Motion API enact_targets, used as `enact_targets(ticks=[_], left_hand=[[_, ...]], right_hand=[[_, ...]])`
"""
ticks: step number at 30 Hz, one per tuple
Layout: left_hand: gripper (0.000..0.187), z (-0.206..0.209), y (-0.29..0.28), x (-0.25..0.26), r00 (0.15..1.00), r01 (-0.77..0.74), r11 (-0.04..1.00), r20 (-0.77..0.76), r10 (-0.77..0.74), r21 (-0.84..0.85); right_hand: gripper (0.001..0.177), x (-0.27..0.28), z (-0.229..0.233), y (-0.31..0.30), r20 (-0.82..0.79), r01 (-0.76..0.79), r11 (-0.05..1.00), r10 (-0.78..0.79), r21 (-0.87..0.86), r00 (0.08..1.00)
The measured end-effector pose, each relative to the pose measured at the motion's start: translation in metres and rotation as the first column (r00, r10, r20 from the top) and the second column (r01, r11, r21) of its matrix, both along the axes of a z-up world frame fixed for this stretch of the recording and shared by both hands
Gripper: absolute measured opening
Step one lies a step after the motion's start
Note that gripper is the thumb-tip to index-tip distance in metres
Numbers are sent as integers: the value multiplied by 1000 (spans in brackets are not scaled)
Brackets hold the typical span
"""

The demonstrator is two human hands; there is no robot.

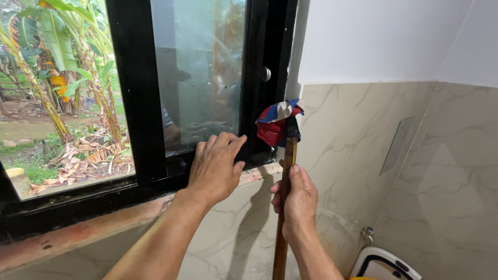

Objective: The person uses a cloth attached to a stick to wipe the window frame and glass. They clean the bottom, sides, and top edges of the frame, then dip the cloth into a bucket of water and wring it out.

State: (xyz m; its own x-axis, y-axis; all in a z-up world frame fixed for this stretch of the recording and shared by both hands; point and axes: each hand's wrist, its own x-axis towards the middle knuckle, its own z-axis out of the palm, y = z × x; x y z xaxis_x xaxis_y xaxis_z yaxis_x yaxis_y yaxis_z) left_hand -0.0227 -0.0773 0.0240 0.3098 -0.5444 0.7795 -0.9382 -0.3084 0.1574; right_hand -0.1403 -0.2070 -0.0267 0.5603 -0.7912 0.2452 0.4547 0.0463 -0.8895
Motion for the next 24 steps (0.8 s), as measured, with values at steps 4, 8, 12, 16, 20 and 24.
enact_targets(ticks=[4, 8, 12, 16, 20, 24], left_hand=[[42, 1, -10, -1, 968, 13, 999, -249, -22, -39], [67, 11, -26, 10, 465, 91, 964, -845, -263, -250], [72, 10, -28, 26, 73, 100, 817, -815, -575, -568], [55, 7, -36, 27, 85, 52, 738, -733, -675, -673], [40, 7, -42, 16, 289, 40, 717, -679, -675, -696], [32, 6, -43, 0, 614, -28, 822, -659, -434, -568]], right_hand=[[33, 3, -7, 10, -45, -72, 997, 70, -40, 996], [37, 2, -17, 16, -162, -117, 987, 99, -106, 982], [38, -5, -27, 9, -228, -125, 974, 81, -186, 970], [39, -17, -36, -1, -282, -206, 955, 142, -214, 949], [45, -32, -44, -15, -365, -368, 924, 307, -107, 879], [51, -40, -51, -28, -461, -327, 938, 242, -113, 854]])
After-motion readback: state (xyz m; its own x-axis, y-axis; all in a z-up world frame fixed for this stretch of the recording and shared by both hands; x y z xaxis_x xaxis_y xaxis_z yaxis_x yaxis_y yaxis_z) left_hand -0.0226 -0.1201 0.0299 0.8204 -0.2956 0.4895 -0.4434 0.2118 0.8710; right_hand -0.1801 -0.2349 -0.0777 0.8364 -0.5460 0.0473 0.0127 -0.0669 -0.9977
